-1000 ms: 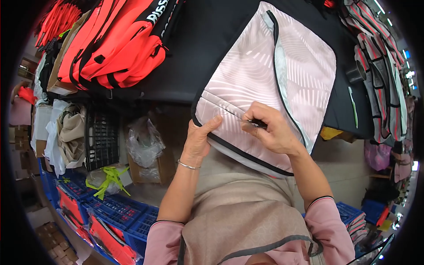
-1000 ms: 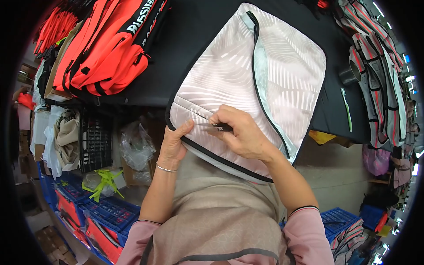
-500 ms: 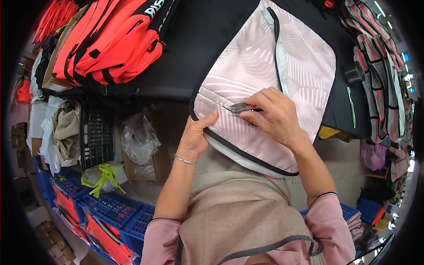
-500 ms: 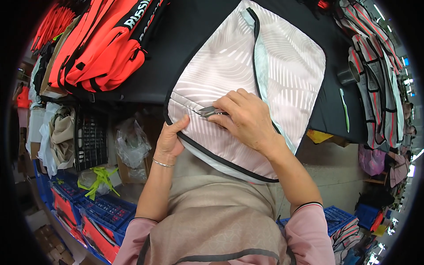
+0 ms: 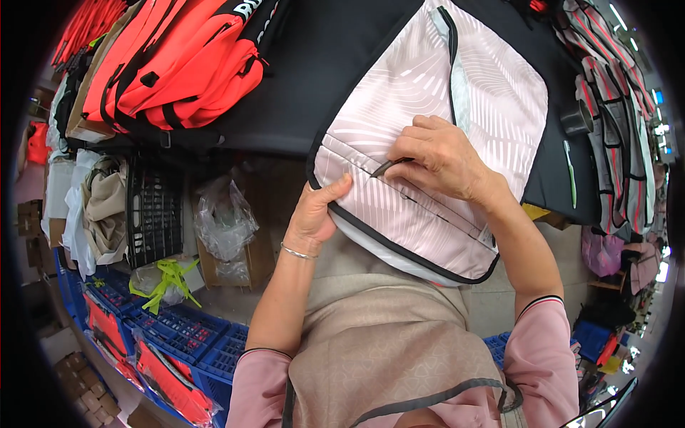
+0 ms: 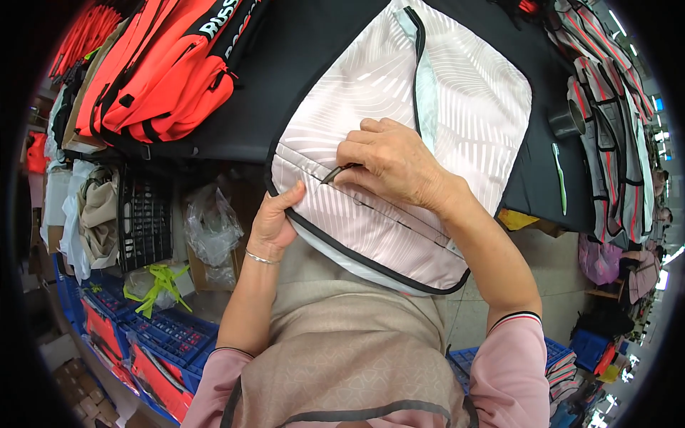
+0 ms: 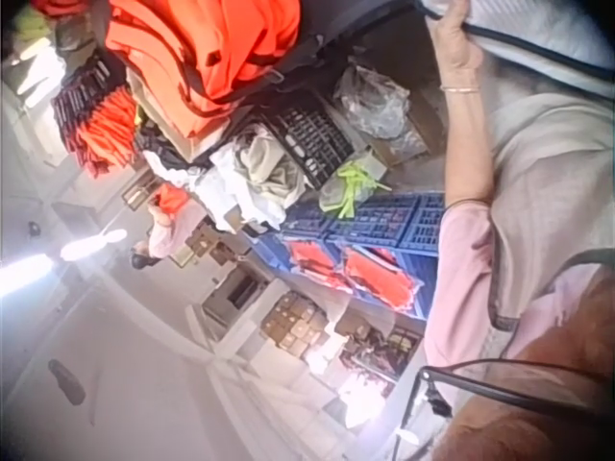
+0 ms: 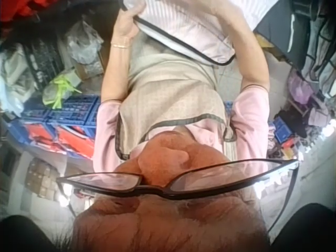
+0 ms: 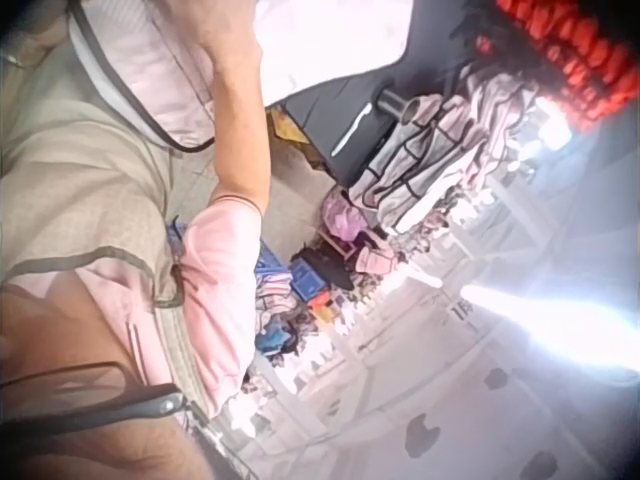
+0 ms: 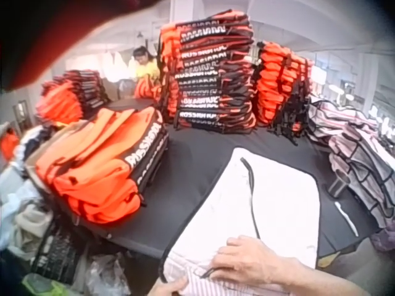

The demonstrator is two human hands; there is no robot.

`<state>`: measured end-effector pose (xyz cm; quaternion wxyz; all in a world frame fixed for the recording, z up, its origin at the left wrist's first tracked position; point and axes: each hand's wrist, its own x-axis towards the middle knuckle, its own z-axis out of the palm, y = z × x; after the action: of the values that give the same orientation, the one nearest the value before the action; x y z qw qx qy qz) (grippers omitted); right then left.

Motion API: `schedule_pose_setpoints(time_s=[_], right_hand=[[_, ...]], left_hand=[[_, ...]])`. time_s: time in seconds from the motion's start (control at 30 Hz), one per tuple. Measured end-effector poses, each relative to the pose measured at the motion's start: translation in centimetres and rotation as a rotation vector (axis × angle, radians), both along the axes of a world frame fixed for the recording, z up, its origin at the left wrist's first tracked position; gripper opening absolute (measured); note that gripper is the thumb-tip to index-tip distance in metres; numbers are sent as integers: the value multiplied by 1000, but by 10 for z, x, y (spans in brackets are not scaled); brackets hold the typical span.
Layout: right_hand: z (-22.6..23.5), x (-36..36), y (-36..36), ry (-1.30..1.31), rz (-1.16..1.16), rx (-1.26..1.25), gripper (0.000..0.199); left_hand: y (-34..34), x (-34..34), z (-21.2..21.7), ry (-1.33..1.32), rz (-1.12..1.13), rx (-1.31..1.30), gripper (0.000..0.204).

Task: Inspecting and cleaning bags by trimming loose threads with clippers and brushing surfaces with a toothbrush before packing them.

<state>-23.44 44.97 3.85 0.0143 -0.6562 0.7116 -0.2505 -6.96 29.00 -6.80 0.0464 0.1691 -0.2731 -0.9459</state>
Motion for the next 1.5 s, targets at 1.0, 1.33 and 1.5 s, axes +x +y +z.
schedule_pose_setpoints(time_s=[1.0, 1.33, 1.5], right_hand=[[-36, 54, 85, -1093, -228, -47, 6], [-48, 73, 47, -508, -432, -447, 21], [-40, 93, 24, -140, -603, -427, 24]], left_hand=[[103, 16, 28, -244, 269, 46, 62], [80, 3, 11, -97, 155, -47, 37], [78, 14, -11, 0, 98, 6, 26]])
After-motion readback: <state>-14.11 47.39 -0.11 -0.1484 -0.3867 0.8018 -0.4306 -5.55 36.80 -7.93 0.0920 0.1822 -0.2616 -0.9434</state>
